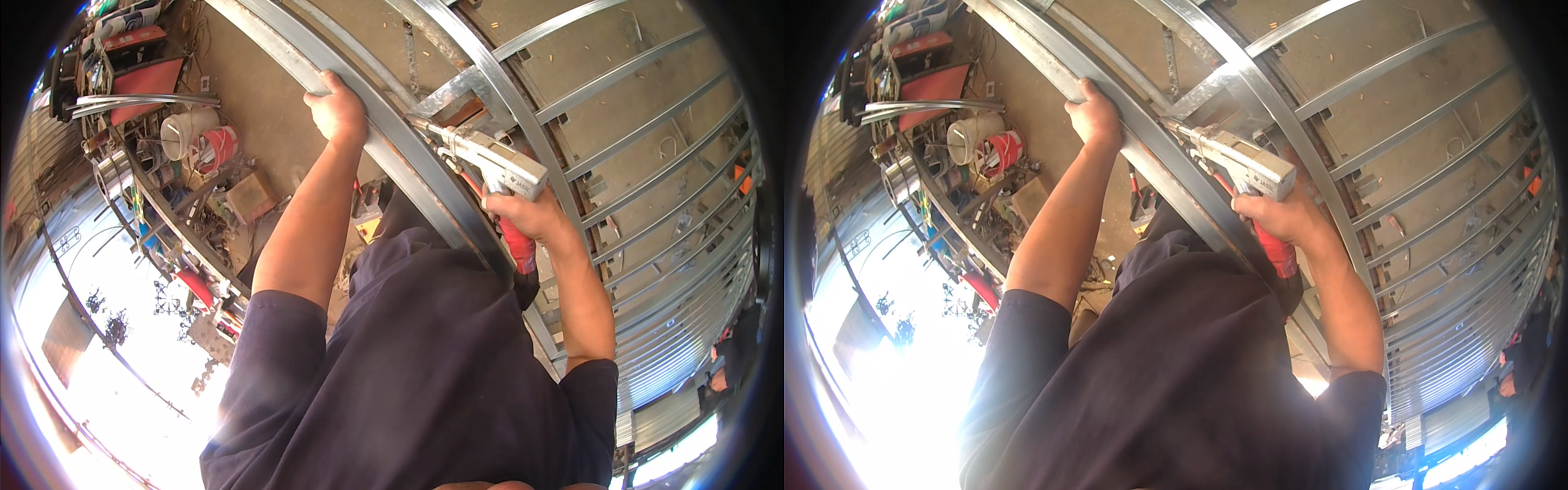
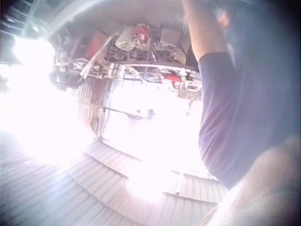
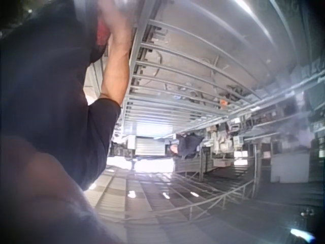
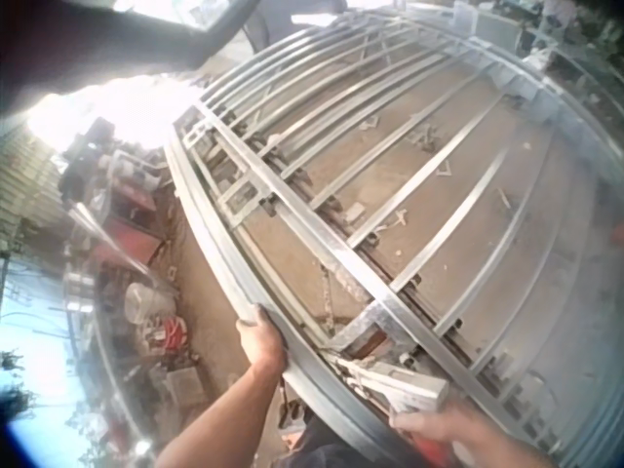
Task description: The person welds a metal frame structure using a handheld welding torch. They move along the frame, applying welds at multiple joints and seams while holding the frame with the other hand. The work continues across different sections of the frame throughout the clip.
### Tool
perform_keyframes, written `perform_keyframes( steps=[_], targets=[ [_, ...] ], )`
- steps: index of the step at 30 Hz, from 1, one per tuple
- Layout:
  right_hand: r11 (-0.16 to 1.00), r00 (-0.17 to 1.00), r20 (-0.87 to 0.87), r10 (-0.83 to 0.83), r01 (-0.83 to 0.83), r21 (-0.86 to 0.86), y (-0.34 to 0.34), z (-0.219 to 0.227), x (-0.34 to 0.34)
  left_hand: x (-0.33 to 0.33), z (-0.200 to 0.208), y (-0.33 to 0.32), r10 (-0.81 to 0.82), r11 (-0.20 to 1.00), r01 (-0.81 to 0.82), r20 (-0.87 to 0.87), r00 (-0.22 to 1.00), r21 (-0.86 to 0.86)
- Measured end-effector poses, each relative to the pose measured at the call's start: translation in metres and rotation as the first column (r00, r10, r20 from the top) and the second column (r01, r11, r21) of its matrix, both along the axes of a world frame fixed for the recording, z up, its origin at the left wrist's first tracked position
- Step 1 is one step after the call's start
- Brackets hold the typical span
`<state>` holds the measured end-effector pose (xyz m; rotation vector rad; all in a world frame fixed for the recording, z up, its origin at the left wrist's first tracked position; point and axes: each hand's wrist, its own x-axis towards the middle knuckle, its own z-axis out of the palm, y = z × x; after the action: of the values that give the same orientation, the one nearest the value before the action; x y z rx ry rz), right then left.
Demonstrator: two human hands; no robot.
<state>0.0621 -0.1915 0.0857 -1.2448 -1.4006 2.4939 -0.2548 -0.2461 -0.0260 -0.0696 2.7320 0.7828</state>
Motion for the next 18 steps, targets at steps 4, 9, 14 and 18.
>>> perform_keyframes(
  steps=[4,9,14,18],
  targets=[
    [1.000,1.000,0.018,0.020,-0.020,0.017,-0.003,-0.003,0.003,-0.001,-0.001,-0.001,-0.003,1.000,0.003,-0.013,1.000,0.001],
    [0.999,0.994,0.099,0.038,-0.037,-0.013,-0.010,-0.013,0.009,0.002,0.008,0.003,-0.006,1.000,0.006,0.018,1.000,0.008],
    [1.000,0.991,0.130,0.031,-0.030,-0.009,-0.010,-0.009,0.007,0.001,0.003,0.002,0.004,1.000,-0.004,0.011,1.000,0.000],
    [0.999,0.990,0.133,0.040,-0.042,0.008,-0.010,-0.008,0.008,0.001,0.004,0.003,0.001,1.000,-0.001,0.000,1.000,-0.016]
  ],
)
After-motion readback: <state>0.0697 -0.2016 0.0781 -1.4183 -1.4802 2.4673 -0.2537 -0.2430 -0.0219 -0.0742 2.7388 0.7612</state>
